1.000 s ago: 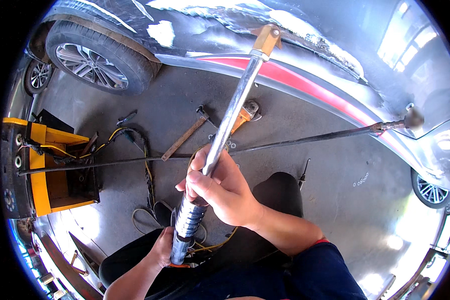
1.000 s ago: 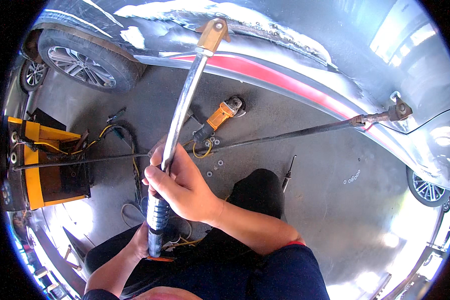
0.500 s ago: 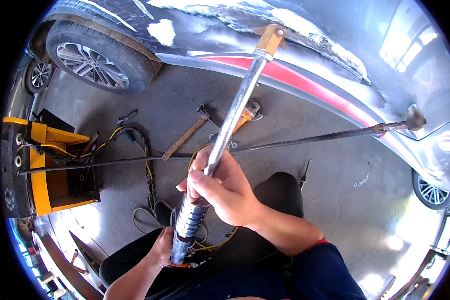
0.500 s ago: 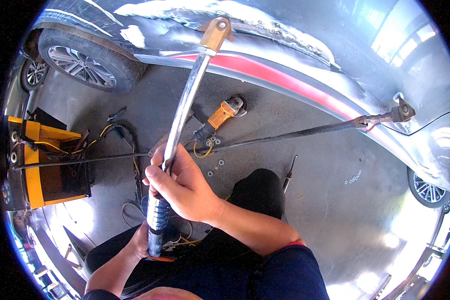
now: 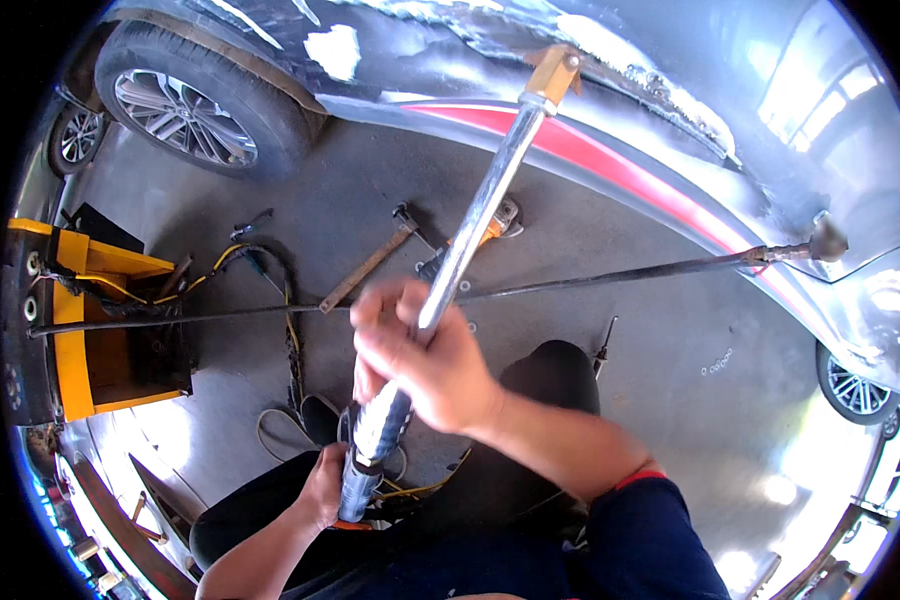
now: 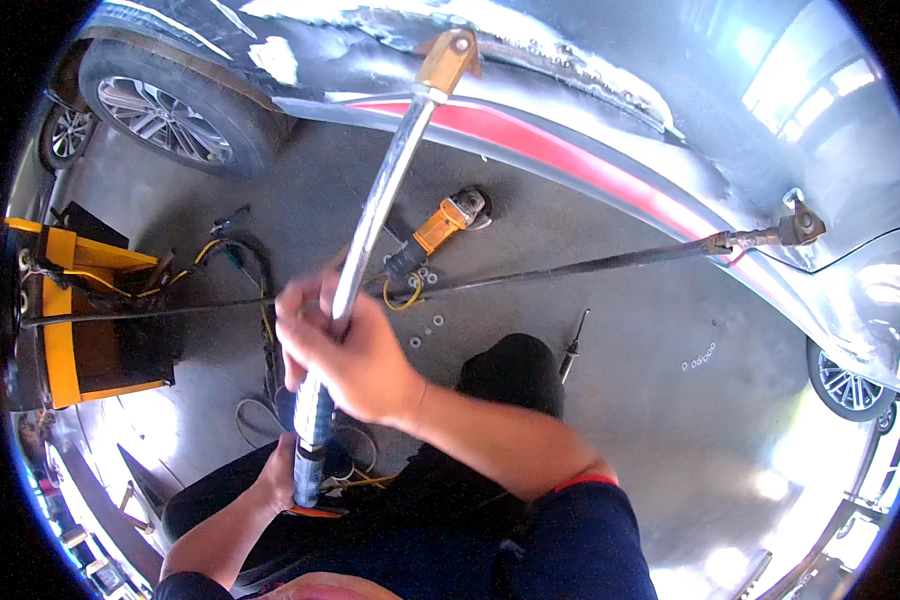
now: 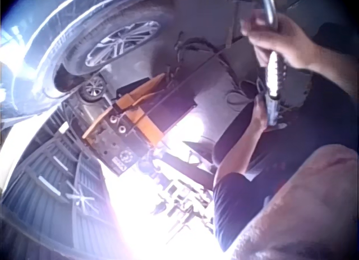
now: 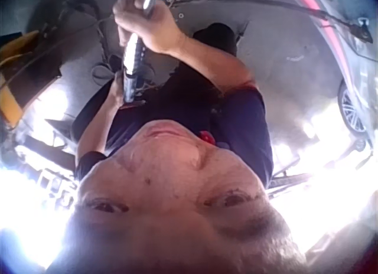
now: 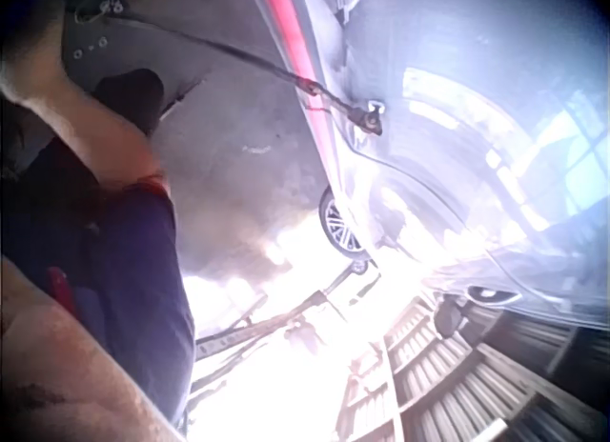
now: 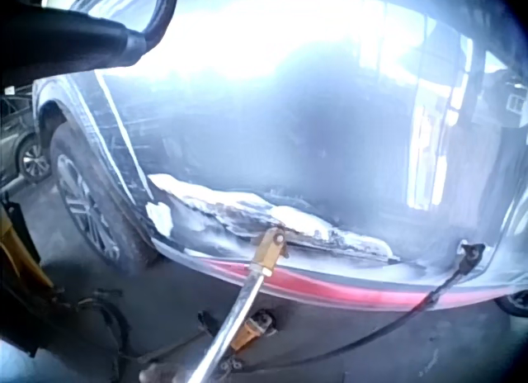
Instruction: The person uses a dent puller to pull out a dent on the side of a car, repeated several times while sitting on the floor.
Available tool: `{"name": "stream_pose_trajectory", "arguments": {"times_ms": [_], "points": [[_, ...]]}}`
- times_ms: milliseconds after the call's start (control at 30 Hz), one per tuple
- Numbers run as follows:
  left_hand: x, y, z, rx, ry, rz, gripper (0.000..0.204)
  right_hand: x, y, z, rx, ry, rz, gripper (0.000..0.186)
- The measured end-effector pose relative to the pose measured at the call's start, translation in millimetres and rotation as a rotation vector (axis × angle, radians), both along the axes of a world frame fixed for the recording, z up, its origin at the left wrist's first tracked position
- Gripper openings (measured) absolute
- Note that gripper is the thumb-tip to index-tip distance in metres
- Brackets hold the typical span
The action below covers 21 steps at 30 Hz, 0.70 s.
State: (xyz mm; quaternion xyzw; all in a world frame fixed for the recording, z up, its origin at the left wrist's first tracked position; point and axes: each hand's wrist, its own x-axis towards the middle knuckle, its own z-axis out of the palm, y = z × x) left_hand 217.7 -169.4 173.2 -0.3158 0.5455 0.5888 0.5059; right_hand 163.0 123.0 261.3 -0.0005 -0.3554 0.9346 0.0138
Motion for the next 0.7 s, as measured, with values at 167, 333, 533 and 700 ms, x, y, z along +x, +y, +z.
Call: {"name": "stream_pose_trajectory", "arguments": {"times_ms": [167,333,533,700], "points": [[2.4,0.1,12.8,-0.096,0.000,-0.099,0.043,-31.4,53.2,19.2,0.015,0.064,-0.088,0.043],[2.0,12.1,21.3,0.070,-0.067,-0.067,0.049,27.6,-29.0,-14.5,-0.081,0.035,-0.133,0.020],[0.6,-9.8,-1.5,0.014,0.049,-0.138,0.048,2.5,1.0,-2.1,0.025,0.051,-0.064,0.038],[-3.7,-0.2,11.8,0.016,-0.016,-0.098,0.050,-10.5,16.6,2.2,-0.088,0.101,-0.236,0.028]]}}
